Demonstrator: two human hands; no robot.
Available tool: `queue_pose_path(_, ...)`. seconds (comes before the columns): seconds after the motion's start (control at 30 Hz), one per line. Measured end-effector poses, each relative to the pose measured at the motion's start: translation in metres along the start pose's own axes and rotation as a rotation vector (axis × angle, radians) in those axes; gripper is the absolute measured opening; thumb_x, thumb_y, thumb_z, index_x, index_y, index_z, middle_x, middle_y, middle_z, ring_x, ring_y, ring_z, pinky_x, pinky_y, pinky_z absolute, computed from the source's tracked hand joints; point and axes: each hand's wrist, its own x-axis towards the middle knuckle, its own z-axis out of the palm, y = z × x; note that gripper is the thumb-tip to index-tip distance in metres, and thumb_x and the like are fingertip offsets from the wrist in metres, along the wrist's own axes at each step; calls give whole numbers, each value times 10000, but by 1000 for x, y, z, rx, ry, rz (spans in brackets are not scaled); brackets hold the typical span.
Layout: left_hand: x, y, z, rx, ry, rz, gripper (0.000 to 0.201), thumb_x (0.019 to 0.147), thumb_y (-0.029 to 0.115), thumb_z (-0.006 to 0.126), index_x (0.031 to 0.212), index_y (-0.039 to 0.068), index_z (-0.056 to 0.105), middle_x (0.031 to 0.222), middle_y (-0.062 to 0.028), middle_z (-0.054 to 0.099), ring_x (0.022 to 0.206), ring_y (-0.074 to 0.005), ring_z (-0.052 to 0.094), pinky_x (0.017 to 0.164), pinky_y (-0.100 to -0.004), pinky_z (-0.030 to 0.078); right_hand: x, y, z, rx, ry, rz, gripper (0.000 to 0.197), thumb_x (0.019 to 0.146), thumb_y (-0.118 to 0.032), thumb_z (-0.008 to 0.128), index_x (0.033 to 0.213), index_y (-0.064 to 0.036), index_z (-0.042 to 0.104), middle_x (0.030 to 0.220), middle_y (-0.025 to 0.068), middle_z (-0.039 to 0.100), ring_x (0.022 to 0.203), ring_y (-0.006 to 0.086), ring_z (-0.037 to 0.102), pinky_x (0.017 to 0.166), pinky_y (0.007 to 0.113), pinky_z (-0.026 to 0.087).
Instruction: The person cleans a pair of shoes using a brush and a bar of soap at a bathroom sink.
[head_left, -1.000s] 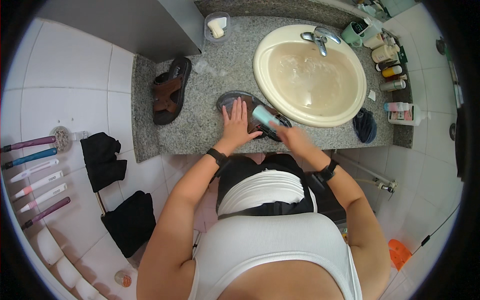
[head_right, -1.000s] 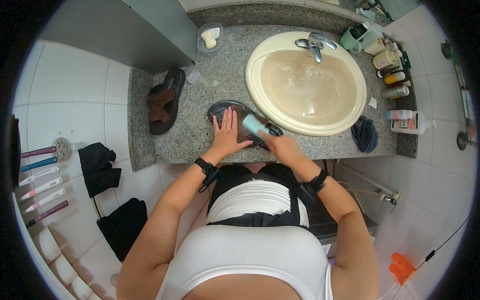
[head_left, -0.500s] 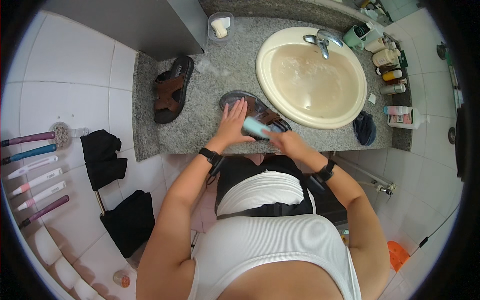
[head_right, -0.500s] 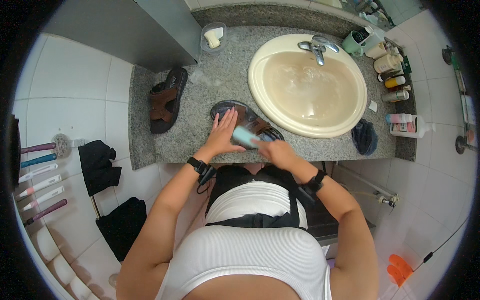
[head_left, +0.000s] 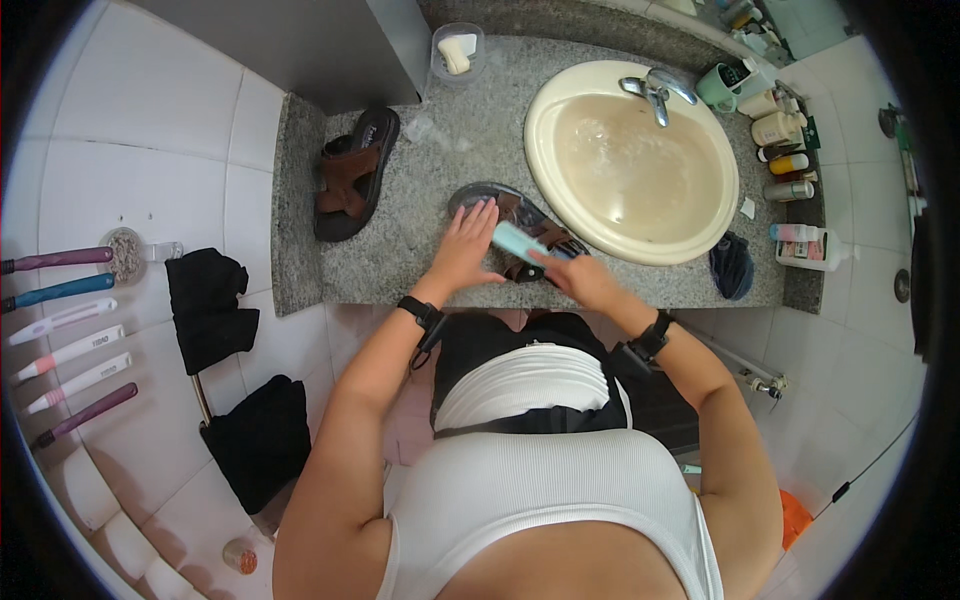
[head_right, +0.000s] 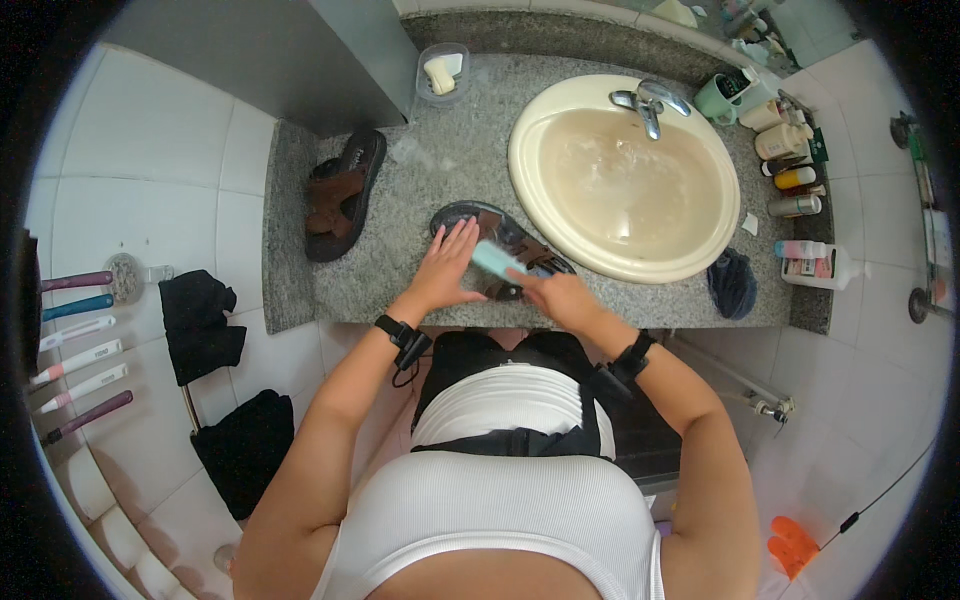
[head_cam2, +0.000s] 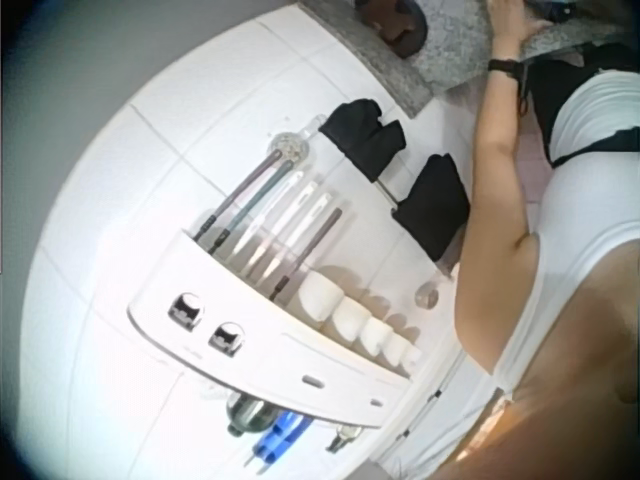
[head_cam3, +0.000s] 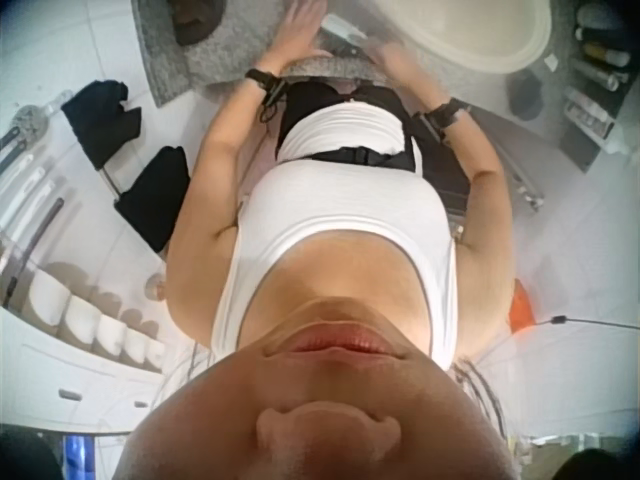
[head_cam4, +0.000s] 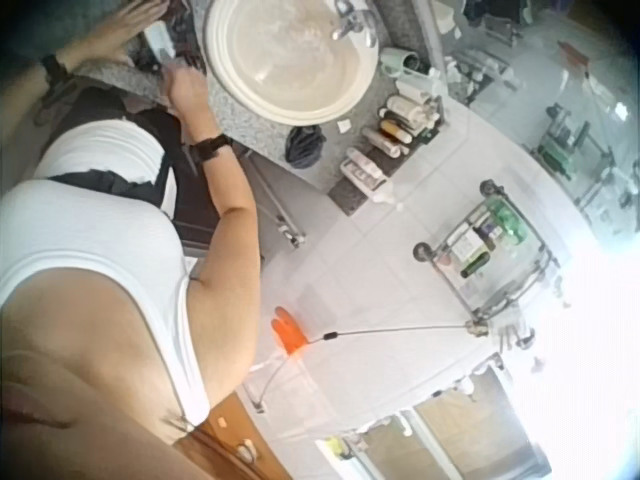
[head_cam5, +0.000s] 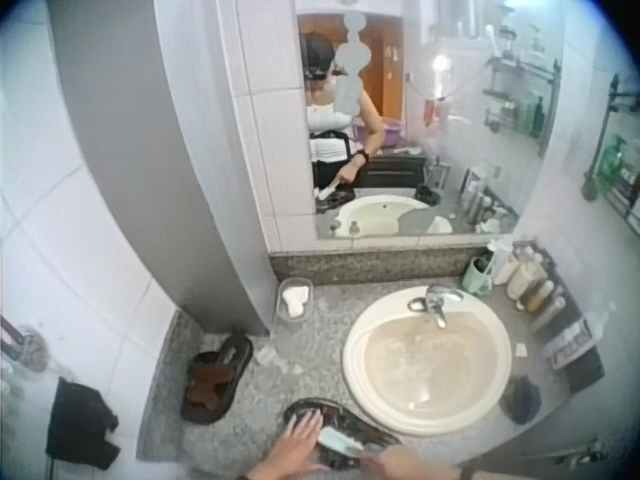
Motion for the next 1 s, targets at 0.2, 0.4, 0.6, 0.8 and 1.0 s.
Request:
queue_pose_path(0.2, 2, 2, -3, -14, -34, -21, 1195, 626, 444, 821, 1478, -41, 139, 1558, -194, 147, 1452, -325, 125, 1178, -478, 92, 3, 1, 4, 26, 65, 19, 454, 914, -206, 560, 1362, -230, 487, 680, 199, 623, 596, 385, 605, 551, 488, 469)
queue_pose_path(0.4, 2, 1, -4, -22, -8, -10, 1175, 625, 409, 818, 1471, -51, 146, 1553, -206, 153, 1451, -332, 126, 1177, -480, 92, 18, 9, 4, 52, 203, 111, 453, 918, -199, 555, 1365, -232, 487, 673, 204, 617, 609, 393, 607, 579, 494, 473)
queue_pose_path(0.6, 2, -1, -2, 15, -24, -8, 1155, 610, 457, 823, 1434, -85, 222, 1532, -226, 196, 1443, -338, 152, 1176, -481, 110, 34, 14, 5, 85, 194, 223, 464, 919, -183, 556, 1375, -223, 477, 699, 231, 614, 639, 415, 604, 601, 486, 480)
queue_pose_path(0.8, 4, -4, -3, 22, -61, -5, 1081, 678, 465, 776, 1442, -70, 230, 1522, -225, 227, 1446, -339, 138, 1175, -480, 89, 36, 13, -2, 157, 252, 122, 473, 913, -173, 568, 1376, -172, 475, 806, 268, 628, 753, 437, 615, 695, 491, 479)
queue_pose_path(1.0, 9, -6, -11, -393, 201, -107, 728, 782, 354, 737, 1347, -4, 450, 1374, -207, 460, 1318, -367, 390, 1086, -463, 317, 9, 33, -22, 324, 345, 203, 469, 926, -158, 565, 1384, -183, 469, 1021, 288, 623, 893, 455, 607, 777, 444, 486)
